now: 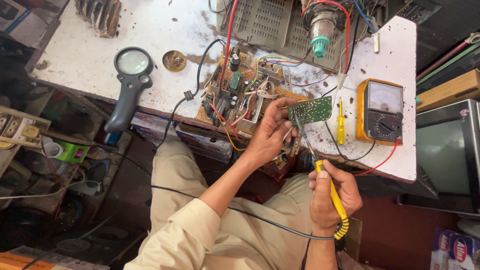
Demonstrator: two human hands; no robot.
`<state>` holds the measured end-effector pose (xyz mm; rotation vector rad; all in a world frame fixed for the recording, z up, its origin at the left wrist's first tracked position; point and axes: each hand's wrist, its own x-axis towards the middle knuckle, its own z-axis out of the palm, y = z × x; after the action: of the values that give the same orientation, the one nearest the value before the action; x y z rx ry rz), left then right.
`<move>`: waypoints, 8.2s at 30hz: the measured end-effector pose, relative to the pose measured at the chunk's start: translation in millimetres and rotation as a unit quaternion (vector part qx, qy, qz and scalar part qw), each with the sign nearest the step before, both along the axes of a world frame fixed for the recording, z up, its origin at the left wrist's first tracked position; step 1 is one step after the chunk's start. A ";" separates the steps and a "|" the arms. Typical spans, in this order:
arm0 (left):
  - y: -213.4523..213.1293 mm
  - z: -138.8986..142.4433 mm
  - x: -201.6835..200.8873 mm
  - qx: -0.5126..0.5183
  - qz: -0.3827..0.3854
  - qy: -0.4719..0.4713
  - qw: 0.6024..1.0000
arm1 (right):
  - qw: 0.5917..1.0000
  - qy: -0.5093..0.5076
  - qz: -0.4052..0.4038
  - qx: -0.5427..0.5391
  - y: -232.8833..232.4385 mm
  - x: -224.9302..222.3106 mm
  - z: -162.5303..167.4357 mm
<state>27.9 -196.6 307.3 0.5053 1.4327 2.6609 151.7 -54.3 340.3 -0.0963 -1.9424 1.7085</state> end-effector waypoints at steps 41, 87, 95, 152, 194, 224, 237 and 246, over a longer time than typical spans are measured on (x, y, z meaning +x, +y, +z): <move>4.8 -3.2 -5.3 0.004 -0.006 -0.012 1.000 | 1.000 0.009 -0.007 0.002 4.3 -6.1 -3.9; 5.3 -3.5 -10.4 0.000 -0.006 -0.015 1.000 | 0.999 0.002 -0.010 -0.034 8.3 -9.1 -13.2; 6.4 -5.1 -11.6 -0.004 -0.003 -0.007 1.000 | 0.999 -0.001 -0.005 -0.038 9.3 -10.8 -14.2; 7.4 -5.3 -14.5 0.003 -0.005 -0.013 1.000 | 0.999 0.009 -0.005 -0.033 10.8 -14.0 -15.0; 8.4 -7.1 -13.9 0.005 -0.009 -0.013 1.000 | 0.999 0.012 -0.014 -0.028 12.1 -11.4 -18.5; 7.5 -5.2 -15.3 -0.001 -0.005 -0.007 1.000 | 0.999 0.029 -0.022 -0.041 15.9 -8.2 -18.4; 11.3 -8.2 -15.4 -0.001 -0.004 0.000 1.000 | 0.999 0.017 -0.017 -0.022 18.0 -11.3 -20.7; 11.6 -7.0 -14.8 -0.005 -0.004 -0.007 1.000 | 1.000 0.014 -0.014 -0.023 17.6 -11.1 -20.7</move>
<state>13.1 -185.0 300.2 0.4904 1.4359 2.6447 140.7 -36.8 319.6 -0.1166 -1.8725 1.7282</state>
